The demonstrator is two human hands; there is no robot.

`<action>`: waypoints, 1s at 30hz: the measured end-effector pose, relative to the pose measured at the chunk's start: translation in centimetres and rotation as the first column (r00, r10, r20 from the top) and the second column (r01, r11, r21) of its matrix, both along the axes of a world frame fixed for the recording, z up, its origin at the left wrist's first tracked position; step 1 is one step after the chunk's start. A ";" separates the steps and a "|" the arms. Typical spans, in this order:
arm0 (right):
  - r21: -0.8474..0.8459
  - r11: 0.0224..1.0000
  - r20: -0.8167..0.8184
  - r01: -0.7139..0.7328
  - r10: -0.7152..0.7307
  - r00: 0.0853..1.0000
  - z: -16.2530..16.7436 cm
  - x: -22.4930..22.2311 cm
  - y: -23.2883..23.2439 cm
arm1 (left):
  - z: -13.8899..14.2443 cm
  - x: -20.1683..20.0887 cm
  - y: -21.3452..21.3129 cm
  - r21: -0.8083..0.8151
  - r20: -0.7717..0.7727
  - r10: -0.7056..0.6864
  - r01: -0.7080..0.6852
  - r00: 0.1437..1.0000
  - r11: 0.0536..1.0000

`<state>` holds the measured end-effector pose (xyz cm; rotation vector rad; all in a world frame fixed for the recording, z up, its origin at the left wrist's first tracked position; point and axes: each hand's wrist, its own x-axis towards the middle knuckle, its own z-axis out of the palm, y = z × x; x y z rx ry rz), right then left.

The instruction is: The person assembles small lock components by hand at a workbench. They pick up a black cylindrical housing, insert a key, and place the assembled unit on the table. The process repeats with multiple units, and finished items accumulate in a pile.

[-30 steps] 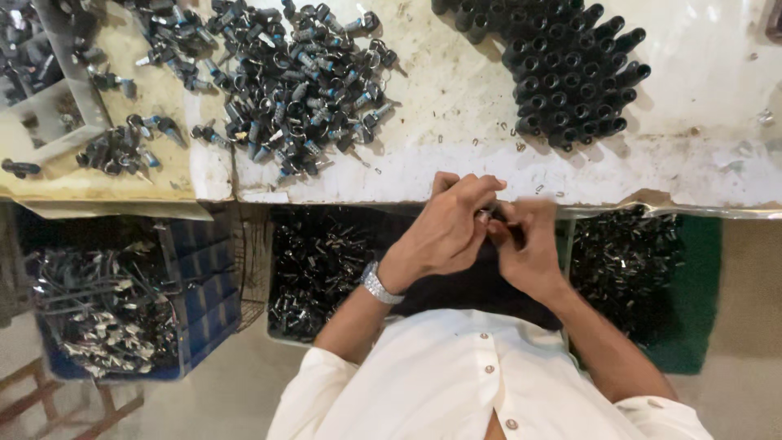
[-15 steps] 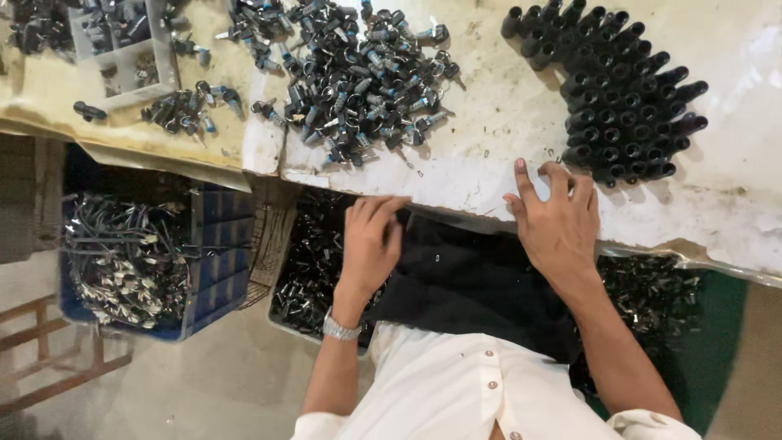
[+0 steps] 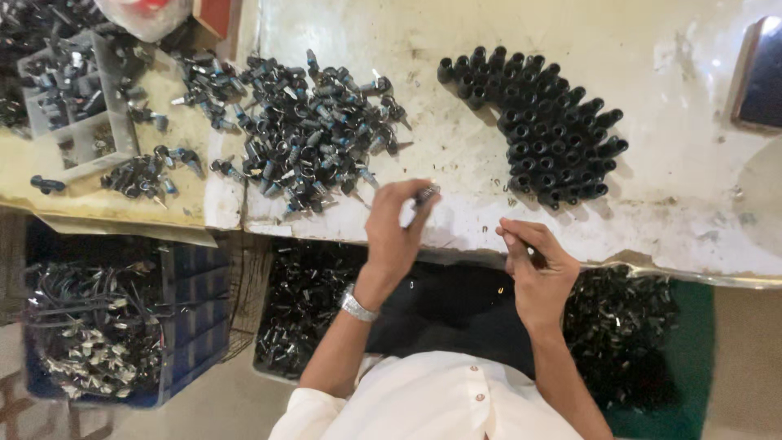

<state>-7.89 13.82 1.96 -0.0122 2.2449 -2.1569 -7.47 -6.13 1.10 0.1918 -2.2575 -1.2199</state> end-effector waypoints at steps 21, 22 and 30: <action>-0.441 0.897 0.469 0.032 0.200 0.860 -2.0 -0.9 3.3 | 1.2 1.9 3.7 -0.293 -0.164 -0.509 0.451 0.845 0.843; -0.487 0.873 0.523 0.038 0.256 0.813 -2.4 -1.1 3.9 | 0.9 1.3 3.8 -0.257 -0.122 -0.560 0.519 0.819 0.815; -0.062 0.972 -0.041 -0.225 0.223 0.974 -1.9 -0.7 8.4 | -1.8 -6.3 5.1 -0.063 0.113 -0.350 0.359 0.930 0.931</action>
